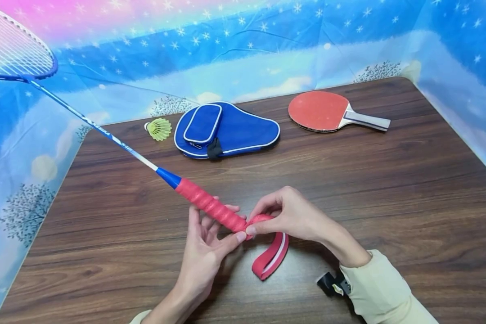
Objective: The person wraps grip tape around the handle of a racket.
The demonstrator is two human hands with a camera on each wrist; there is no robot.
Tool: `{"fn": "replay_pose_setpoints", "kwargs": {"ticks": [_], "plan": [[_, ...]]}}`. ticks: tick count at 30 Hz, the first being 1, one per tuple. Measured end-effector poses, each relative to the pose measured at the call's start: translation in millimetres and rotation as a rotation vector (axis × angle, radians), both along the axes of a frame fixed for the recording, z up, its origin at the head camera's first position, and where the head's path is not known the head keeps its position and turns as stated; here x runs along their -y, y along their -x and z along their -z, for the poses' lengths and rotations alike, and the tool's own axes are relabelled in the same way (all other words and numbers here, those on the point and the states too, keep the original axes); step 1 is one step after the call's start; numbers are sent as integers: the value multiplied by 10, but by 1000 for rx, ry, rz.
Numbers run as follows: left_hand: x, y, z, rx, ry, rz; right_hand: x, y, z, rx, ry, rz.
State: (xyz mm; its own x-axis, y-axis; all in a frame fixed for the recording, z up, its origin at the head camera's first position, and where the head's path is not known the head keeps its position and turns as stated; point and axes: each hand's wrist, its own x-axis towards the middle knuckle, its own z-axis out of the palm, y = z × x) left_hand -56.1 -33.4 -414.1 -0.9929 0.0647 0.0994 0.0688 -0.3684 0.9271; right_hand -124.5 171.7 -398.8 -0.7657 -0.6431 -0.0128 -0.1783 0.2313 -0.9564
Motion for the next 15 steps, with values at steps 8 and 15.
{"fn": "replay_pose_setpoints", "kwargs": {"ticks": [8,15], "plan": [[-15,-17,-5,76,-29,-33,-10,24,3,56,37,-29],[-29,-19,-12,119,-24,-34,-12,16,20,65,26,-27]]}}
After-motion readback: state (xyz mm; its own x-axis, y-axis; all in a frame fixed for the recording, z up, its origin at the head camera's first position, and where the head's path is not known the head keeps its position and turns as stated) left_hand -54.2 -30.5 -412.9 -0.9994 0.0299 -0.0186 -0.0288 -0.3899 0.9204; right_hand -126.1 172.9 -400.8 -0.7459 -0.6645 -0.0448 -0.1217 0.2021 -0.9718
